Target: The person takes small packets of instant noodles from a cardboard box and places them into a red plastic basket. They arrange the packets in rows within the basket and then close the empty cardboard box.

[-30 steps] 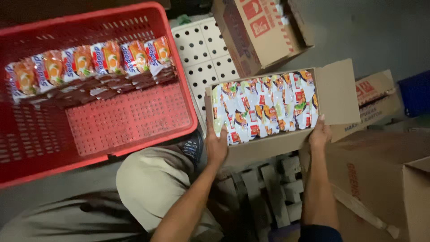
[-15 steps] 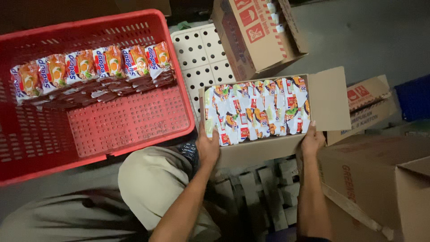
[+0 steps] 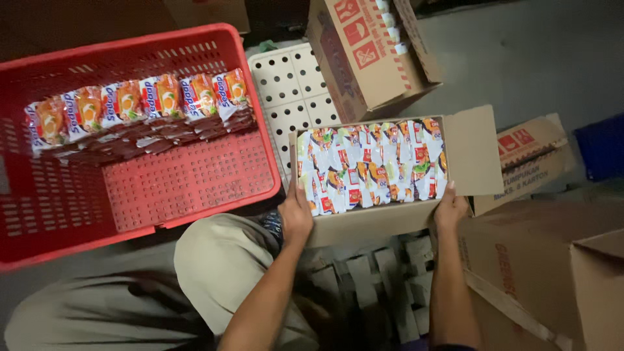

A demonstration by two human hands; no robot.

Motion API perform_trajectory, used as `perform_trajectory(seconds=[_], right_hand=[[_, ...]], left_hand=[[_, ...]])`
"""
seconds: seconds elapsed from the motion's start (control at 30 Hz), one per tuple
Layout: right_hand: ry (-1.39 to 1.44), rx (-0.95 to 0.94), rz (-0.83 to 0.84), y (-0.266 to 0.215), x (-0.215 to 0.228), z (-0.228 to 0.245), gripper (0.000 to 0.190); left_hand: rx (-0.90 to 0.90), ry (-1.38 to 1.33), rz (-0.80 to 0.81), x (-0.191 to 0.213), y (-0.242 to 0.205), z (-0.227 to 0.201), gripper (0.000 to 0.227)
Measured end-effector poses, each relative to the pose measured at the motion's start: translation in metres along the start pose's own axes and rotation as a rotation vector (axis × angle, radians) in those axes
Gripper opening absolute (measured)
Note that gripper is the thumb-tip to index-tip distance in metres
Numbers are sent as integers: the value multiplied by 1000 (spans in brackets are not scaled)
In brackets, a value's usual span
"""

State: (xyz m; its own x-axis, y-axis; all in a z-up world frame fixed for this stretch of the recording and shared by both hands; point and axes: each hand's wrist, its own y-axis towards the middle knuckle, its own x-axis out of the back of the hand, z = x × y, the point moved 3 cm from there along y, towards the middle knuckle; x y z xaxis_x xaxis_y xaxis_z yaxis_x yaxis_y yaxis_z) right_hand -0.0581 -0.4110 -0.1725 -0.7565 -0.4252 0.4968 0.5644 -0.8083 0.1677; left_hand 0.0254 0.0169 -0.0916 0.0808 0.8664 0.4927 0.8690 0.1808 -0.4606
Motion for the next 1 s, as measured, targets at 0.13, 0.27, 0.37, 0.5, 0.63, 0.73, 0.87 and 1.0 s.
perform_trajectory(seconds=[0.13, 0.27, 0.37, 0.5, 0.63, 0.73, 0.87, 1.0], right_hand=[[-60, -8, 7, -1, -4, 1, 40], [-51, -82, 13, 3, -5, 1, 41], [-54, -67, 8, -1, -5, 2, 42], [-55, -17, -32, 2, -4, 0, 44], [-70, -32, -15, 4, -8, -3, 45], [-83, -88, 26, 6, -11, 2, 40], [-212, -95, 22, 20, -19, 13, 52], [-304, -59, -18, 17, -22, 24, 52]], left_hand=[[-3, 76, -21, -19, 33, 27, 56], [-53, 235, -64, -30, 55, 27, 51], [-67, 293, -71, -34, 57, 29, 53], [-110, 303, -102, -35, 53, 34, 51], [-122, 316, -168, -36, 47, 41, 48], [-143, 339, -214, -33, 49, 41, 44], [-85, 353, -192, -23, 50, 21, 44], [-9, 306, -181, -25, 58, 23, 47]])
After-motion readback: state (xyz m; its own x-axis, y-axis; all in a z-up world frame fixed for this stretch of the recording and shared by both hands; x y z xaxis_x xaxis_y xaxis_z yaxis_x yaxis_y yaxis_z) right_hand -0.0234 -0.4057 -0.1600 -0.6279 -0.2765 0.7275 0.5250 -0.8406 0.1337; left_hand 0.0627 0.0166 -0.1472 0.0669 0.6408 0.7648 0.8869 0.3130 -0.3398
